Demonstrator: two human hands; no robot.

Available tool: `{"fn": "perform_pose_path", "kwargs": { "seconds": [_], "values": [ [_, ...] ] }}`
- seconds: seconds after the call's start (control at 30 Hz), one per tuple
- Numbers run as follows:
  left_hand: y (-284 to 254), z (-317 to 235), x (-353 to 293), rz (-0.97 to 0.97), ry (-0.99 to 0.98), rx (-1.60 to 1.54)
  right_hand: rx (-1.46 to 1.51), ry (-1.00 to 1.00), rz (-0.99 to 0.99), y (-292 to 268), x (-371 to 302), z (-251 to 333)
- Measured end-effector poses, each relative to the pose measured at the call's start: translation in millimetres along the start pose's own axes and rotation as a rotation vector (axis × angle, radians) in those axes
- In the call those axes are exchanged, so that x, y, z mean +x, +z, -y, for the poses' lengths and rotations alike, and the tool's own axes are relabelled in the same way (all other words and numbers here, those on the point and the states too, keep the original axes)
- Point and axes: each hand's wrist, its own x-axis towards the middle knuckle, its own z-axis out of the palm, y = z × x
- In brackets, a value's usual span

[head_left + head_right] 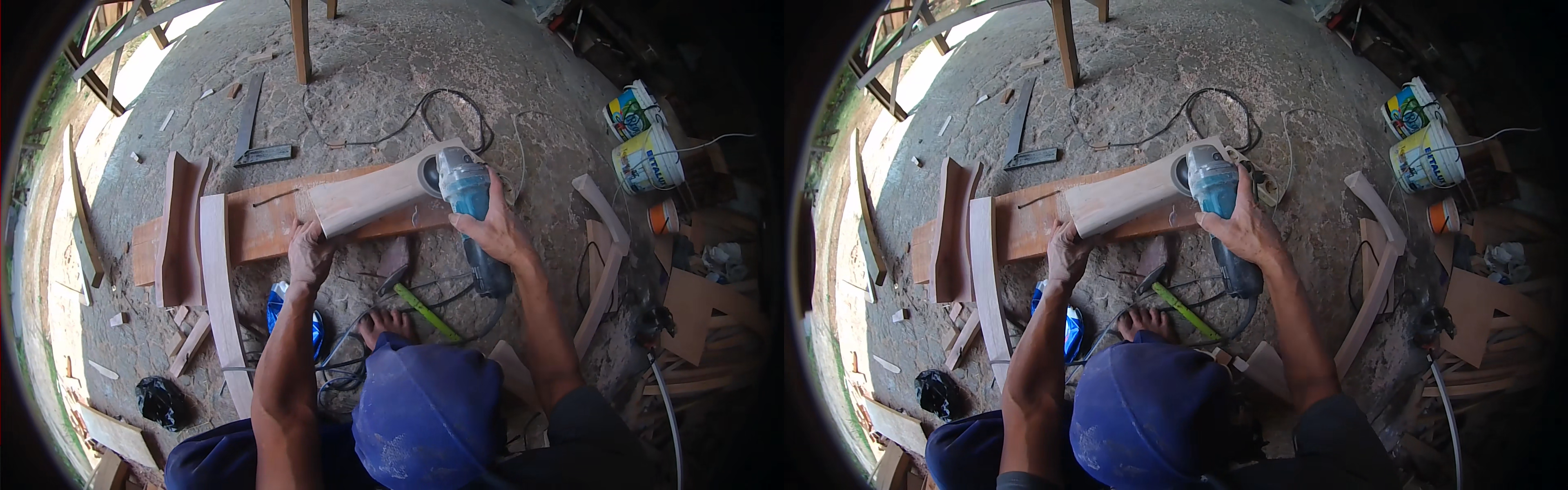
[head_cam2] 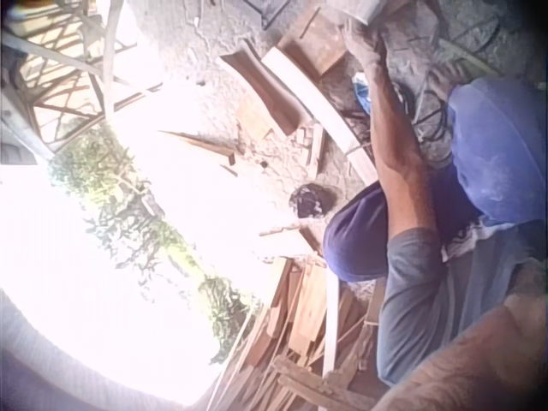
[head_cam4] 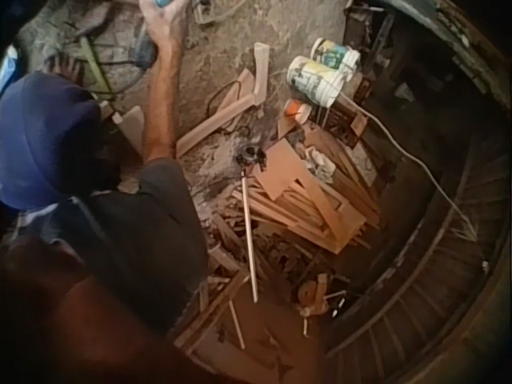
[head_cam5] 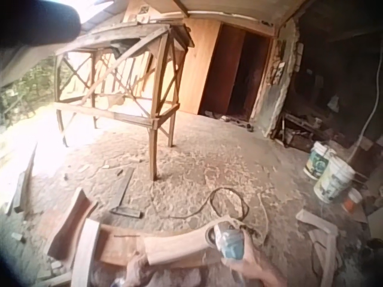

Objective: The person sits on the floor and assembles curved wooden pieces. They apply glue to the edges of the wood, align the pieces, and use a hammer to drive nails into the joints. Finally, they use a power sander to smooth the surface of the assembled wood.

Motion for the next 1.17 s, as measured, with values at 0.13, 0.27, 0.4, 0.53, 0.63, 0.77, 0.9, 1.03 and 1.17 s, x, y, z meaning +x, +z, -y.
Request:
{"fn": "perform_pose_path", "kwargs": {
  "seconds": [0.13, 0.27, 0.4, 0.53, 0.63, 0.77, 0.9, 1.03, 1.17],
  "values": [
    [-1.5, -4.2, -1.1, 0.027, -0.042, -0.032, 0.007, 0.014, -0.064, -23.7, 24.9, -30.1],
    [1.2, -5.2, -1.0, -0.044, 0.009, -0.022, 0.030, 0.012, -0.099, -35.6, 39.7, -49.7],
    [0.8, -6.5, -1.7, -0.039, -0.005, -0.026, 0.055, 0.016, -0.064, -35.7, 36.9, -39.4],
    [0.3, -7.0, 0.0, -0.023, -0.004, -0.039, 0.064, -0.042, -0.034, -20.9, 30.0, -35.4],
    [-1.3, -5.0, -1.8, -0.023, -0.003, -0.023, 0.074, 0.005, 0.041, -11.8, 14.4, 0.2],
    [-0.1, -2.1, -2.3, -0.021, -0.007, -0.005, -0.001, -0.014, 0.067, 6.4, 4.0, 22.9],
    [2.9, 2.0, -4.6, -0.067, -0.015, -0.027, -0.038, -0.089, 0.085, 27.9, -1.9, 30.1],
    [-1.7, -9.3, -4.3, -0.033, -0.040, -0.040, -0.033, -0.136, 0.135, 42.8, -7.4, 34.1],
    [2.1, 5.7, -6.1, -0.001, -0.065, 0.000, -0.038, -0.179, 0.183, 58.1, -13.6, 51.8]
  ]
}}
